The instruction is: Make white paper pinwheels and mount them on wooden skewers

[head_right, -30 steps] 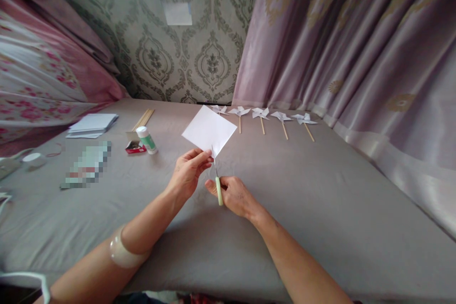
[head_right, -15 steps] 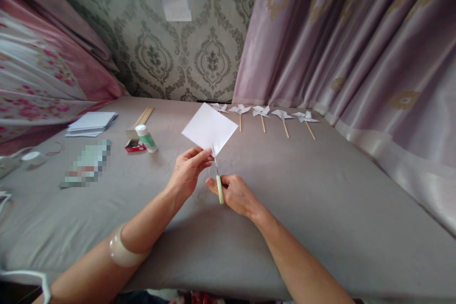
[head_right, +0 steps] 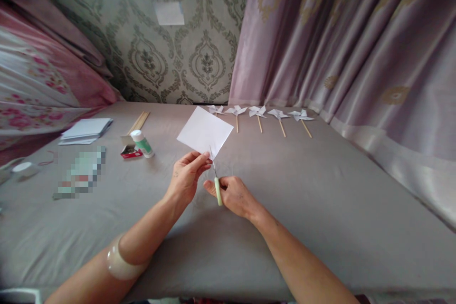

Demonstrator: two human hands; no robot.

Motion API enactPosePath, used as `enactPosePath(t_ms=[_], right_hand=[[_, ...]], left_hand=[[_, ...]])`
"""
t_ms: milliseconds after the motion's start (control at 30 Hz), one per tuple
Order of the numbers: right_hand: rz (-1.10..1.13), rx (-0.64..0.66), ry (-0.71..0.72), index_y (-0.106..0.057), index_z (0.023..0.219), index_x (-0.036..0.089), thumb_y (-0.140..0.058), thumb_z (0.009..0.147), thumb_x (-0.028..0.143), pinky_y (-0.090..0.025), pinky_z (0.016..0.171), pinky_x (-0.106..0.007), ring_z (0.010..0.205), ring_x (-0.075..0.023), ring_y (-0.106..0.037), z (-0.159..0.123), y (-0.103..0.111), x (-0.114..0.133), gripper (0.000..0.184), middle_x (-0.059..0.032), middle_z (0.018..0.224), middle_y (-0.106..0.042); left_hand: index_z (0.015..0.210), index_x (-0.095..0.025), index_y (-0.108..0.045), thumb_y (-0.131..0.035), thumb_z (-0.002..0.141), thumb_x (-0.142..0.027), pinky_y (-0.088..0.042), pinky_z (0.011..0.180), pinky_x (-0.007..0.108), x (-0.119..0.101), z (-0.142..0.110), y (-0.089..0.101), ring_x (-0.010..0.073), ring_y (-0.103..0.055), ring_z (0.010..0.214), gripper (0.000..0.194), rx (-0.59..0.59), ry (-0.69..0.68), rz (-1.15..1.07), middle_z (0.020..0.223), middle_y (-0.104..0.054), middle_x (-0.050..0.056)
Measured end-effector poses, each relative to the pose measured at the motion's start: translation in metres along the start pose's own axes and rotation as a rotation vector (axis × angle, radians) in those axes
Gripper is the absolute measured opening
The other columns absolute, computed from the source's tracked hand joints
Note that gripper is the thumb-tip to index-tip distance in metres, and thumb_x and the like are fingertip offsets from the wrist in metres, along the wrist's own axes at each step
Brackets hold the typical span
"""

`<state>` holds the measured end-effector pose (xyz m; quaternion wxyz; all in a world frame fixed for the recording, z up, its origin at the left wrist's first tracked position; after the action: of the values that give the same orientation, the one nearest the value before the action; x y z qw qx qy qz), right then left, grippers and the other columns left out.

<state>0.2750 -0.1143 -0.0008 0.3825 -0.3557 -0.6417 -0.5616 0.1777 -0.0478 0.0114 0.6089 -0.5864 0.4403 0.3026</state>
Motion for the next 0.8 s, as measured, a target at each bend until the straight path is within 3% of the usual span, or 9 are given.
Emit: enactPosePath(t_ms=[800], right_hand=[[0.044, -0.057, -0.066, -0.041, 0.054, 0.018, -0.054, 0.073, 0.068, -0.022, 0.049, -0.024, 0.053, -0.008, -0.028, 0.0005, 0.0017, -0.0037, 0.055, 0.0051, 0.054, -0.033]], left_hand=[[0.059, -0.013, -0.063, -0.08, 0.054, -0.029, -0.046, 0.062, 0.021, 0.003, 0.0022, 0.0, 0.0077, -0.056, 0.056, 0.024, -0.004, 0.023, -0.037, 0.06, -0.062, 0.0]])
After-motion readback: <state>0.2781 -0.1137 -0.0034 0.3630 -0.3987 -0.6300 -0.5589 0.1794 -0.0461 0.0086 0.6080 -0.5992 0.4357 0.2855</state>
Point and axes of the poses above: each hand's wrist, its own z-axis towards the middle knuckle, its own y-axis out of the back of the hand, x = y × z, the point moved 8 cm from there along z, towards the middle knuckle
